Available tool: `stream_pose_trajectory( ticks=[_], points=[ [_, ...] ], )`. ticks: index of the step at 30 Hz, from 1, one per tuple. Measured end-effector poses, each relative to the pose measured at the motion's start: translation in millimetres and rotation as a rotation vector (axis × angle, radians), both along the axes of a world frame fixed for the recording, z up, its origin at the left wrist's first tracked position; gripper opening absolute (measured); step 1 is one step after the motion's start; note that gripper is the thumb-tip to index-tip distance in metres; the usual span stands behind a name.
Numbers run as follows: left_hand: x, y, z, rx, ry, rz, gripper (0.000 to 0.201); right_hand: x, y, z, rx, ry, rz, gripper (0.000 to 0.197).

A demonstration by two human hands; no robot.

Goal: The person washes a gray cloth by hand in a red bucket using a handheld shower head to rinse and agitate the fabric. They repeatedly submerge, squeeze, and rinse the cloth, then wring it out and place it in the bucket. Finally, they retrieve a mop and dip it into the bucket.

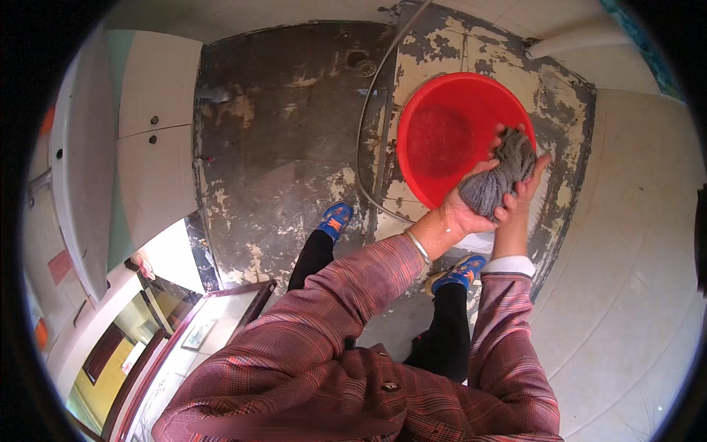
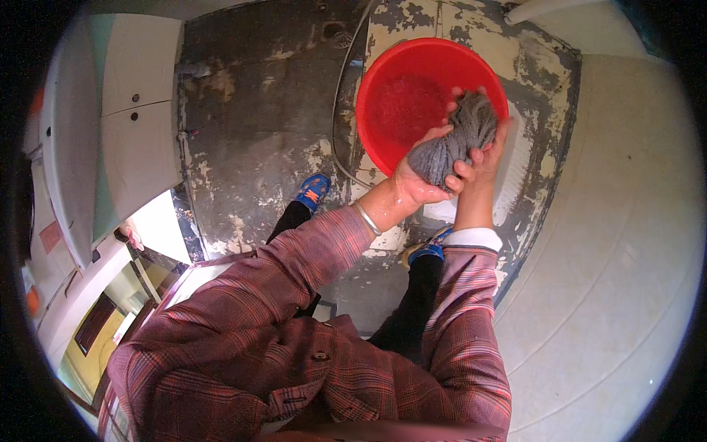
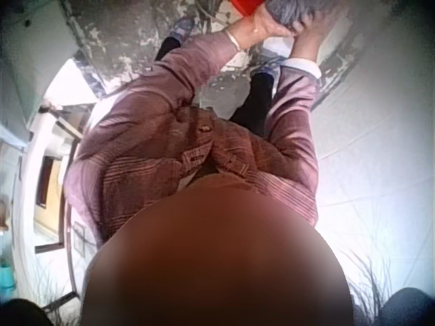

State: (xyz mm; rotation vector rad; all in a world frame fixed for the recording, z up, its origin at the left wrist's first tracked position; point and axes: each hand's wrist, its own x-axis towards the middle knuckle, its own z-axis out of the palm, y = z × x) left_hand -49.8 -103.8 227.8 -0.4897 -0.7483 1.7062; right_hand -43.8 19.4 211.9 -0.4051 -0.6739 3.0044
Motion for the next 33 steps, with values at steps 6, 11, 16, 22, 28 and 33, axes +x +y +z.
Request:
stream_pose_trajectory(
  ticks=[6,11,16,22,28,33],
  points=[
    [-24.1,0.1,-8.0,-0.373,0.576,-0.123,0.038,-25.4,24.9,16.7,0.497,-0.381,0.111,0.030],
    [-26.6,14.5,-5.7,-0.914,1.097,-0.099,0.027,-34.3,26.5,28.7,0.790,-0.402,0.268,0.022],
    [-24.2,23.1,-15.6,-1.241,1.498,-0.137,0.030,-36.7,20.6,15.6,1.181,-0.335,0.281,0.015],
    [-15.9,24.0,-49.4,-1.494,1.881,-0.144,0.037,-34.3,5.6,-2.2,1.572,-0.203,0.258,0.012],
    [-12.9,9.5,-38.6,-1.565,1.983,-0.296,0.036,-20.2,-2.1,-10.4,1.668,-0.207,0.189,0.014],
    [-9.2,0.6,-18.0,-1.604,2.092,-0.155,0.036,-15.9,-2.2,21.8,1.327,-0.285,0.235,0.018]
  ],
)
